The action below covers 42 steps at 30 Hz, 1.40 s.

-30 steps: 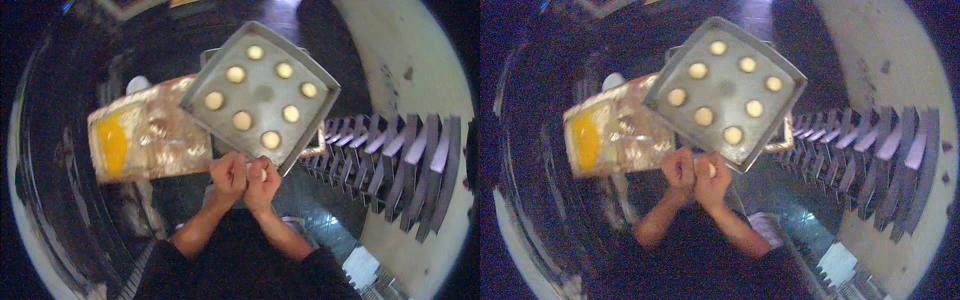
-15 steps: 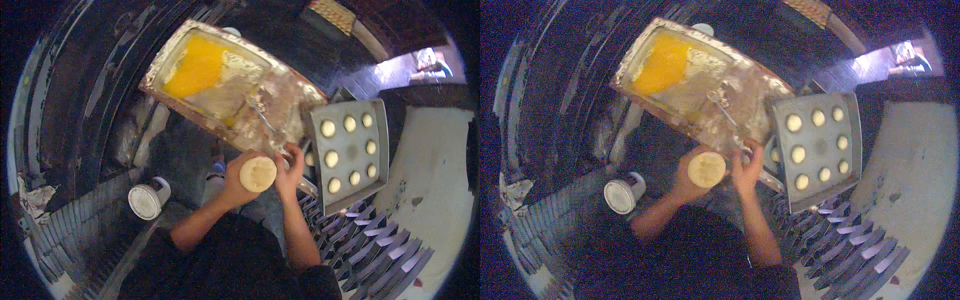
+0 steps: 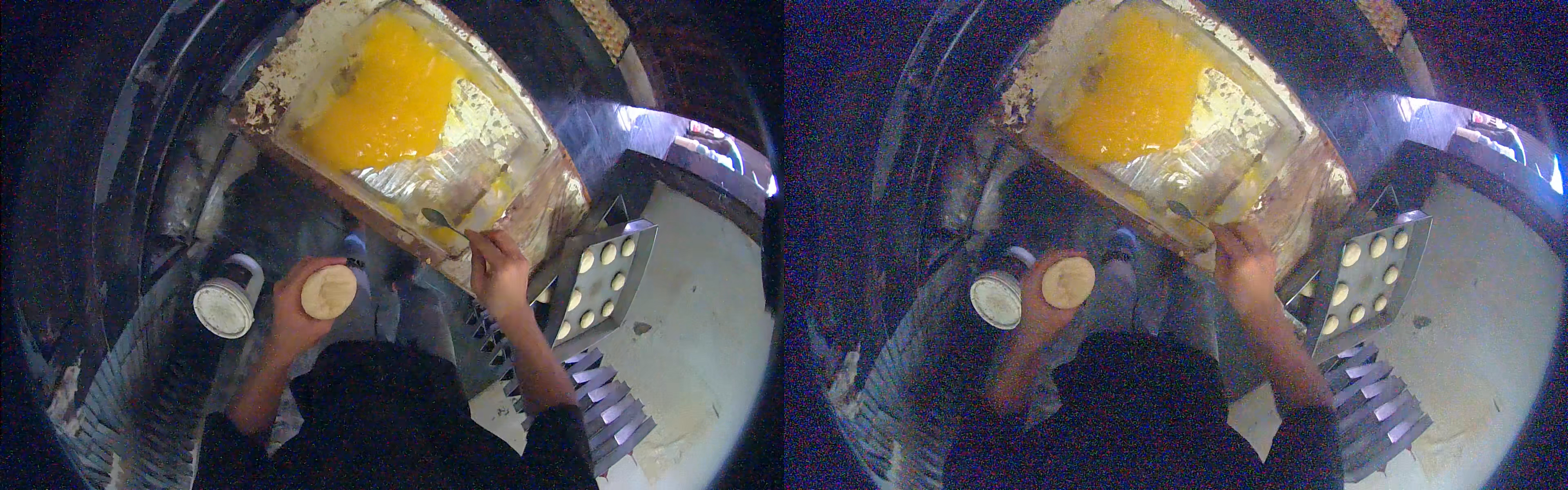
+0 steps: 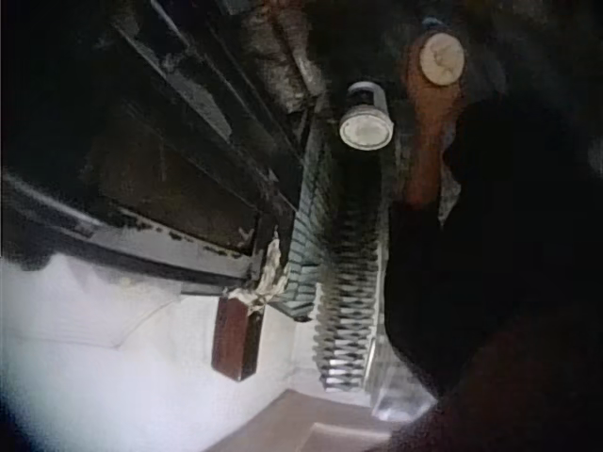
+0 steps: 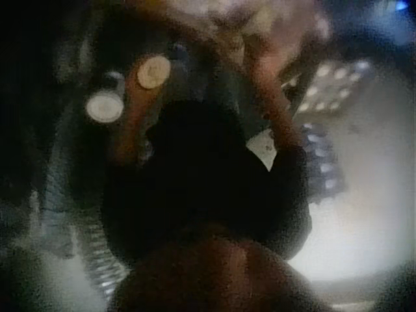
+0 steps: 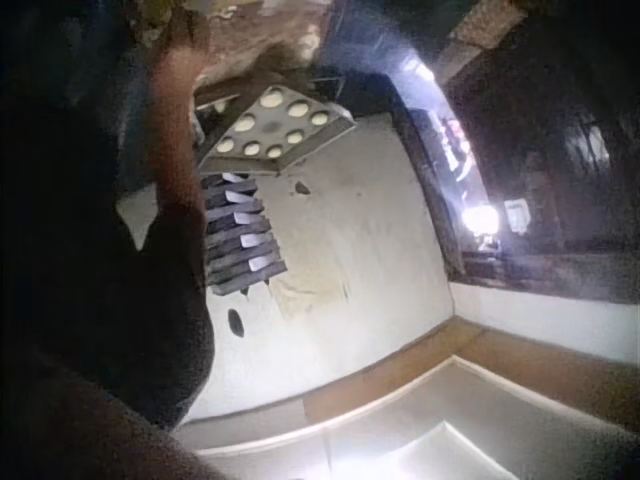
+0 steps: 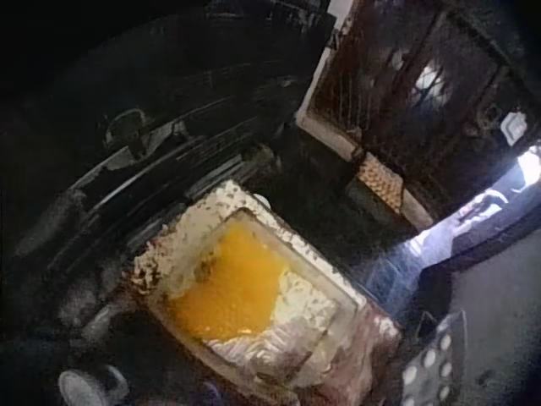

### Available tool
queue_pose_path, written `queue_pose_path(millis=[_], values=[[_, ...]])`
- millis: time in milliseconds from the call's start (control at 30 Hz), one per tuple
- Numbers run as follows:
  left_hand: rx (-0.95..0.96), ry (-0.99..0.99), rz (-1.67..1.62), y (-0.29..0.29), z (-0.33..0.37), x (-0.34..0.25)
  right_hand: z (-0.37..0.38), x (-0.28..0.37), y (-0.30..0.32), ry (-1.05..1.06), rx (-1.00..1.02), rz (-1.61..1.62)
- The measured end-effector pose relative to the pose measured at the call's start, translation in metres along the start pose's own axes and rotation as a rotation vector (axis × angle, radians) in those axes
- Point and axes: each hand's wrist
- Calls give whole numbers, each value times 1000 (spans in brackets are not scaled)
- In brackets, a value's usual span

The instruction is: The person scoops a yellow mixture from a tray with a spoon and places it into small dough pieces. They roll the dough into balls and arrange them on a metal baking tray. The process is repeated multiple times.

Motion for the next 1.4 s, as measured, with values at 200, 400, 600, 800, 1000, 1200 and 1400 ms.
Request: queue_pose_path(millis=[200,400,600,800,1000,1200,1400], values=[[-14,-47,-95,-2,10,5,25,15,-18,-80,212,23],[-187,-129,-29,-5,12,1,32,24,-22,-181,134,118],[-164,-81,-31,-3,6,16,37,27,-15,-254,230,192],[-221,-79,-80,-16,27,10,43,36,-36,-287,224,590],[-3,125,-371,-16,38,-51,44,95,29,33,104,846],[-56,-44,-419,-22,51,-72,3,78,6,214,-217,329],[57,-308,-107,-10,60,-74,12,82,14,276,-87,198]])
Point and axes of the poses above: each hand's wrist, its own z-axis towards the middle knuckle, its own y-axis out of the back of the hand, x = y × z, and after that the axes turned 5 degrees about z, right-handed
